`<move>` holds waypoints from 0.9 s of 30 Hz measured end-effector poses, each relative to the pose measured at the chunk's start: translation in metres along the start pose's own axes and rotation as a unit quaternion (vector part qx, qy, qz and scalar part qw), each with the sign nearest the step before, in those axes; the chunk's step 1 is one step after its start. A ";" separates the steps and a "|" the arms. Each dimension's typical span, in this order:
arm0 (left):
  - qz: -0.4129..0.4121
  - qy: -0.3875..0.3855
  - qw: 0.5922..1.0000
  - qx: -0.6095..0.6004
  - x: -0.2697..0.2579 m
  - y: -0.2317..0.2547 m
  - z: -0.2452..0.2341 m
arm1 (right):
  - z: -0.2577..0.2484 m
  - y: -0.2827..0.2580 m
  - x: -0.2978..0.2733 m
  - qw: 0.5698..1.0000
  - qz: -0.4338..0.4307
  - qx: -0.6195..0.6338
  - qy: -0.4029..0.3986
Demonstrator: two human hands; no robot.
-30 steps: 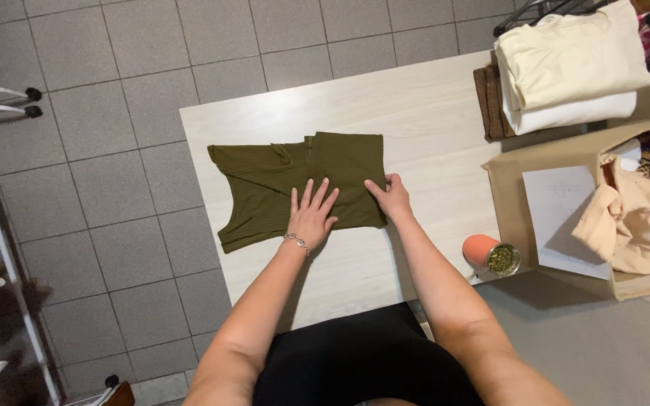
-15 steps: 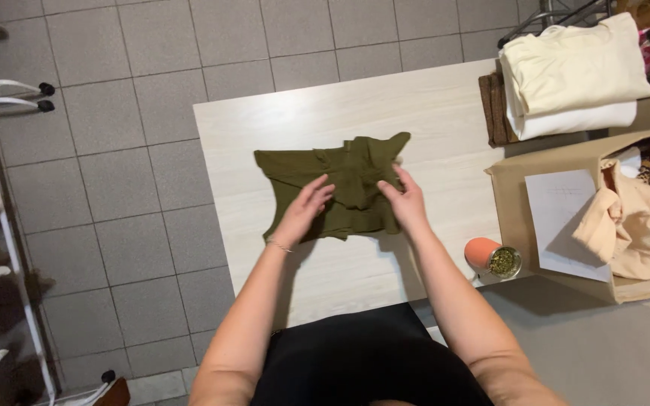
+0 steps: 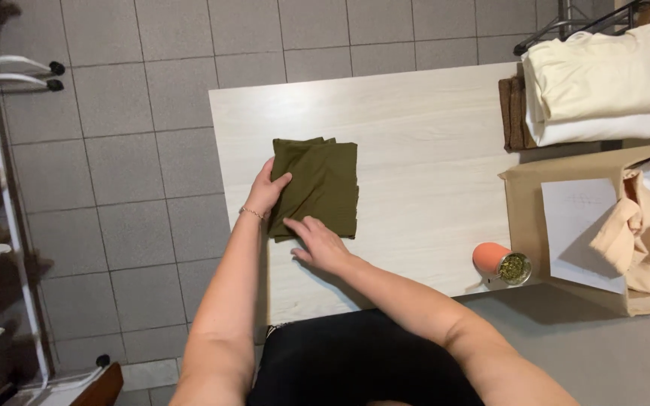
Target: Folding various garments on a table and organizing them into a box
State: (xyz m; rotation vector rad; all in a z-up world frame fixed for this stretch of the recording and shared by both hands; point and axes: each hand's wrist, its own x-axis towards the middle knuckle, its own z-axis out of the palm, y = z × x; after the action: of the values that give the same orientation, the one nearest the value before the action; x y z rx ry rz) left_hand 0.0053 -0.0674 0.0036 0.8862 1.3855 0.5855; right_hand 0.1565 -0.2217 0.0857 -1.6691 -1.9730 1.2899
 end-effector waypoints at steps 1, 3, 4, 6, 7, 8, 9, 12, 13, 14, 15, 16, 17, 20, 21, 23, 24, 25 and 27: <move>0.023 -0.001 0.997 0.068 0.001 0.003 -0.001 | 0.000 -0.003 -0.001 0.996 -0.043 -0.072 -0.011; 0.045 -0.002 0.990 0.137 0.003 0.012 -0.006 | 0.002 -0.005 0.001 0.986 -0.087 -0.143 -0.022; 0.055 0.043 0.966 0.250 0.005 0.018 -0.010 | 0.004 -0.005 0.004 0.978 -0.086 -0.185 -0.033; 0.069 0.085 0.926 0.362 0.008 0.035 -0.010 | 0.012 -0.003 0.014 0.970 -0.084 -0.226 -0.040; 0.093 0.083 0.924 0.361 0.010 0.045 -0.005 | 0.017 0.000 0.017 0.963 -0.079 -0.258 -0.029; 0.118 0.081 0.922 0.360 0.011 0.054 0.000 | 0.022 0.003 0.021 0.954 -0.073 -0.290 -0.018; 0.117 0.079 0.921 0.362 0.020 0.052 0.003 | 0.033 0.016 0.027 0.955 -0.072 -0.287 -0.017; 0.145 0.021 0.880 0.451 0.053 0.030 0.003 | 0.064 0.052 0.041 0.944 -0.092 -0.307 0.079; 0.140 0.005 0.863 0.485 0.071 0.016 0.001 | 0.069 0.063 0.044 0.939 -0.108 -0.311 0.099; 0.134 -0.011 0.845 0.518 0.089 0.003 -0.001 | 0.073 0.074 0.048 0.934 -0.124 -0.314 0.119; 0.135 -0.014 0.844 0.520 0.078 0.009 -0.003 | 0.059 0.070 0.040 0.934 -0.121 -0.313 0.121; 0.124 -0.026 0.857 0.500 0.066 0.015 -0.005 | 0.045 0.067 0.031 0.945 -0.136 -0.276 0.107; 0.114 -0.037 0.869 0.480 0.057 0.024 -0.007 | 0.030 0.063 0.025 0.954 -0.152 -0.240 0.095; 0.054 -0.062 0.909 0.408 0.027 0.005 -0.031 | 0.012 0.072 -0.018 0.983 -0.134 -0.094 0.089; 0.057 -0.065 0.908 0.410 0.004 0.011 -0.033 | 0.004 0.073 -0.032 0.982 -0.132 -0.094 0.093; -0.011 -0.057 0.948 0.314 -0.046 0.020 -0.040 | -0.009 0.073 -0.063 0.978 -0.099 0.137 0.120; -0.011 -0.057 0.947 0.315 -0.058 0.009 -0.048 | -0.020 0.069 -0.077 0.978 -0.098 0.138 0.121; -0.023 -0.084 0.958 0.273 -0.072 -0.003 -0.056 | -0.031 0.065 -0.092 0.974 -0.039 0.199 0.102; -0.039 -0.112 0.966 0.230 -0.100 -0.016 -0.062 | -0.028 0.093 -0.116 0.962 0.024 0.260 0.083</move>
State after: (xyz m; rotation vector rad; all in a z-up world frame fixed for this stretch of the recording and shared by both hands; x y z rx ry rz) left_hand -0.0708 -0.1451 0.0512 1.2211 1.3616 0.0916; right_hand 0.2736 -0.3169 0.0713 -1.5057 -1.3492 1.4695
